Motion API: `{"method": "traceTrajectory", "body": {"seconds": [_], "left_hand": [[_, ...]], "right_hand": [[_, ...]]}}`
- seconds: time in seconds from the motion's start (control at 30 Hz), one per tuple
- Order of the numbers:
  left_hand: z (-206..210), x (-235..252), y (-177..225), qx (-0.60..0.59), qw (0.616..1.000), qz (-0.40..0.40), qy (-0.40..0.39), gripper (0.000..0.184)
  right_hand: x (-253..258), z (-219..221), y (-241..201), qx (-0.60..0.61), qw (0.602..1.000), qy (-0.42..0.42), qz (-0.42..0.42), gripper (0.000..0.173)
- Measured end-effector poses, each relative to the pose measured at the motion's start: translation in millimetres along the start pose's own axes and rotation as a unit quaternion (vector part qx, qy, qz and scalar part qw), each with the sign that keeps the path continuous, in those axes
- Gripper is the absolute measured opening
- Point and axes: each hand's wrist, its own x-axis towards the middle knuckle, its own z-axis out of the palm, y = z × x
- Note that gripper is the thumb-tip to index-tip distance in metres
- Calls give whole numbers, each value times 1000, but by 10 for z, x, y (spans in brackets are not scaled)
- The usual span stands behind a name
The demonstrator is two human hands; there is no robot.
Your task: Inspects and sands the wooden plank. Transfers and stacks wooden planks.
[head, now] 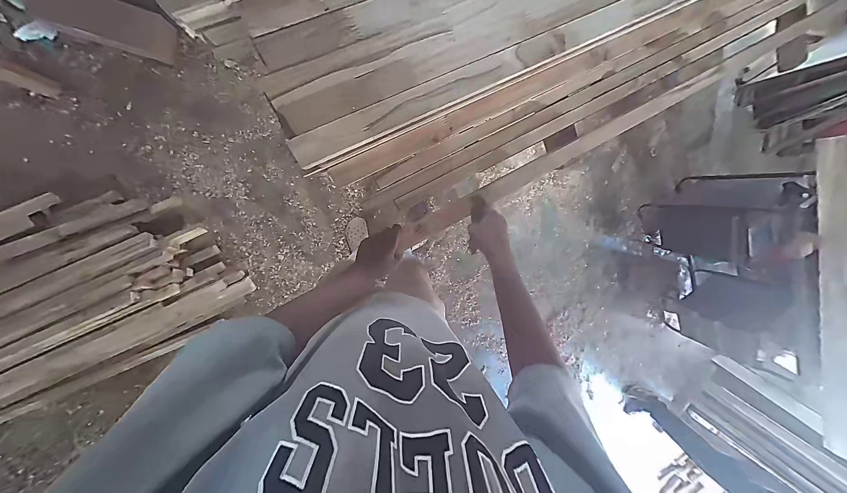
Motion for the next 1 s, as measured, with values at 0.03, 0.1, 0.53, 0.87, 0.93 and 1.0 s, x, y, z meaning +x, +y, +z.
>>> {"method": "traceTrajectory", "body": {"seconds": [0.03, 0.1, 0.53, 0.87, 0.93, 1.0], "left_hand": [[-4, 29, -18, -10, 1000, 5, -4, 61], [32, 50, -130, -36, 999, 30, -25, 64], [67, 294, -595, -368, 901, 11, -230, 38], [200, 166, -543, -279, 955, 39, -94, 85], [134, 78, -467, -239, 967, 37, -78, 78], [51, 10, -390, -183, 980, 59, -59, 61]], "right_hand": [[-159, 84, -83, -28, 999, -37, -13, 43], [-466, 278, -92, -64, 992, -97, -42, 41], [-1031, 966, 4, -152, 986, -39, -53, 67], [-1161, 1076, -273, -25, 992, -102, -62, 52], [-1146, 999, -57, -18, 993, -88, -83, 48], [-940, 862, 123, 7, 995, 22, -98, 48]]}}
